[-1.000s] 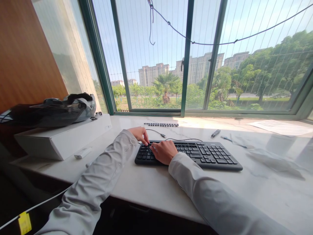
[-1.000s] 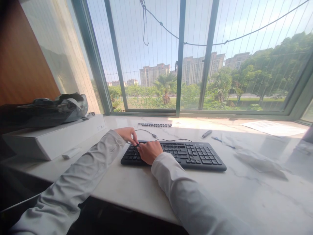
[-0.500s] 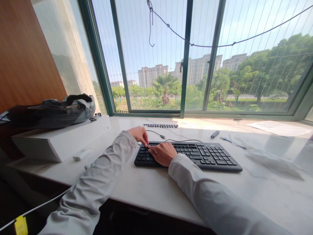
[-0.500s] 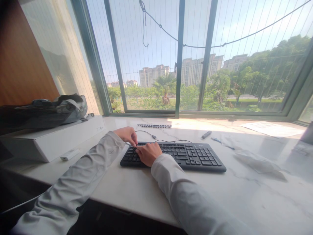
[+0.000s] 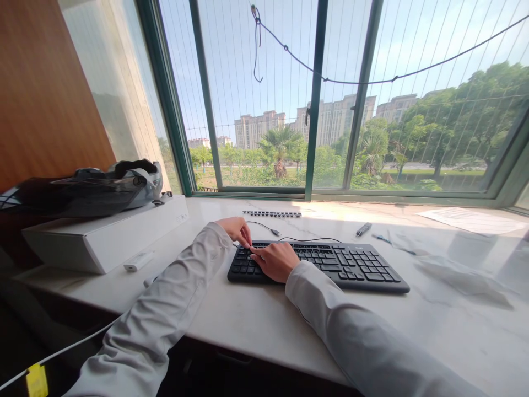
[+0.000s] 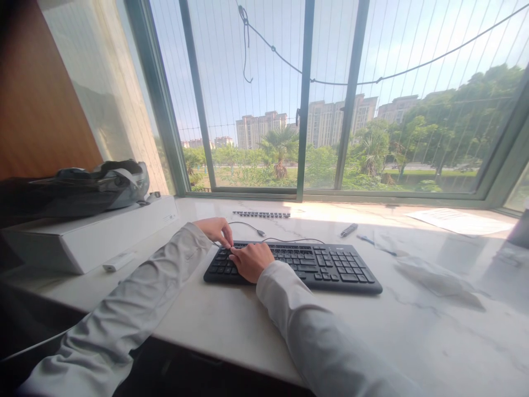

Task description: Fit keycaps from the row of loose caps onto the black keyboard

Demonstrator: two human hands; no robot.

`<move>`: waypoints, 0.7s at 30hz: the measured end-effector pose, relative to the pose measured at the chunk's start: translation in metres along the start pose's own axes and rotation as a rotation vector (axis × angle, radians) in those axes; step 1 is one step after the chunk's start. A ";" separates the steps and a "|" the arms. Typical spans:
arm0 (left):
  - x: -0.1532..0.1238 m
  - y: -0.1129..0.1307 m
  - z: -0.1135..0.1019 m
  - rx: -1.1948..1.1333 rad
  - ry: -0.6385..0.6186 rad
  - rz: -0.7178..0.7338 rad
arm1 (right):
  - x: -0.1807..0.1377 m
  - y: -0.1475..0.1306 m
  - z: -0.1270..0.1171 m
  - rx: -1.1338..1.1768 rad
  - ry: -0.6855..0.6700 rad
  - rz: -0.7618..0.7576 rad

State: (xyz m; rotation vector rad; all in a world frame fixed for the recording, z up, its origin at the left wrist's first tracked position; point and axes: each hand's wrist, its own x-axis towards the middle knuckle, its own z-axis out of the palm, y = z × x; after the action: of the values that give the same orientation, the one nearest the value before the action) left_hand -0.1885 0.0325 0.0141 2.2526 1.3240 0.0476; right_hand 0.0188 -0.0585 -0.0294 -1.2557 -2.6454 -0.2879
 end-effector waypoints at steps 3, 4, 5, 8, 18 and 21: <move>0.003 -0.006 0.001 -0.021 -0.021 -0.064 | 0.001 0.000 0.001 -0.012 0.009 0.002; 0.004 -0.008 0.002 -0.046 -0.025 -0.086 | 0.002 0.000 0.002 -0.015 0.011 0.000; 0.005 -0.009 0.003 -0.083 -0.029 -0.109 | 0.002 0.000 0.002 -0.019 0.014 -0.004; 0.012 -0.014 0.007 -0.193 -0.030 -0.181 | 0.002 0.000 0.002 -0.026 0.021 -0.025; 0.025 -0.023 0.004 -0.197 -0.134 -0.288 | 0.005 -0.003 0.002 -0.041 0.018 -0.060; 0.026 -0.020 0.004 -0.157 -0.121 -0.299 | 0.005 -0.004 0.002 -0.043 0.009 -0.062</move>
State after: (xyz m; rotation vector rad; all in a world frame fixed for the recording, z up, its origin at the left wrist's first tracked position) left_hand -0.1903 0.0597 -0.0047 1.8790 1.5199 -0.0862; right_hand 0.0123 -0.0565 -0.0299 -1.1838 -2.6872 -0.3613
